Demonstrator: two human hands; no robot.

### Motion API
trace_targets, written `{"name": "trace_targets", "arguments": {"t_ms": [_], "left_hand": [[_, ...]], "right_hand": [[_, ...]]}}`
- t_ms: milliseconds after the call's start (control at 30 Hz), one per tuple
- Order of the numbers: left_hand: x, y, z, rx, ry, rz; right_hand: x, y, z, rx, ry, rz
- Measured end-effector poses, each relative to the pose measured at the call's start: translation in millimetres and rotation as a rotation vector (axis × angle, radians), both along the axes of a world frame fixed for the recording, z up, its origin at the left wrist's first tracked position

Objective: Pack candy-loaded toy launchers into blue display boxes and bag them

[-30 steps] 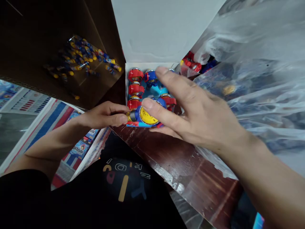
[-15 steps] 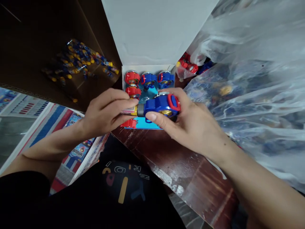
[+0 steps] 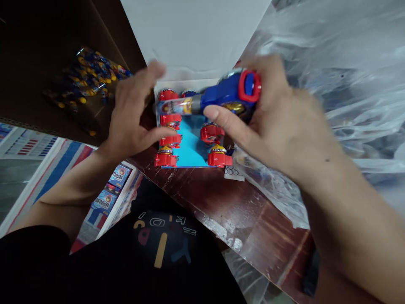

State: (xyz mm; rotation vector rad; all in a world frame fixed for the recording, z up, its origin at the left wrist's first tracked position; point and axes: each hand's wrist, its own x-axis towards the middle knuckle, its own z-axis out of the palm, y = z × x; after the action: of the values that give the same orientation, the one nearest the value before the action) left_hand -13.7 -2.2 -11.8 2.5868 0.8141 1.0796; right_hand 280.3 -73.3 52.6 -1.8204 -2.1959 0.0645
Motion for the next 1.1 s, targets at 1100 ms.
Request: {"name": "trace_targets", "arguments": {"t_ms": [1100], "left_hand": [[-68.8, 120.3, -125.6, -0.109, -0.397, 0.312]], "right_hand": [[47.9, 98.5, -42.9, -0.324, -0.001, 0.099]]}}
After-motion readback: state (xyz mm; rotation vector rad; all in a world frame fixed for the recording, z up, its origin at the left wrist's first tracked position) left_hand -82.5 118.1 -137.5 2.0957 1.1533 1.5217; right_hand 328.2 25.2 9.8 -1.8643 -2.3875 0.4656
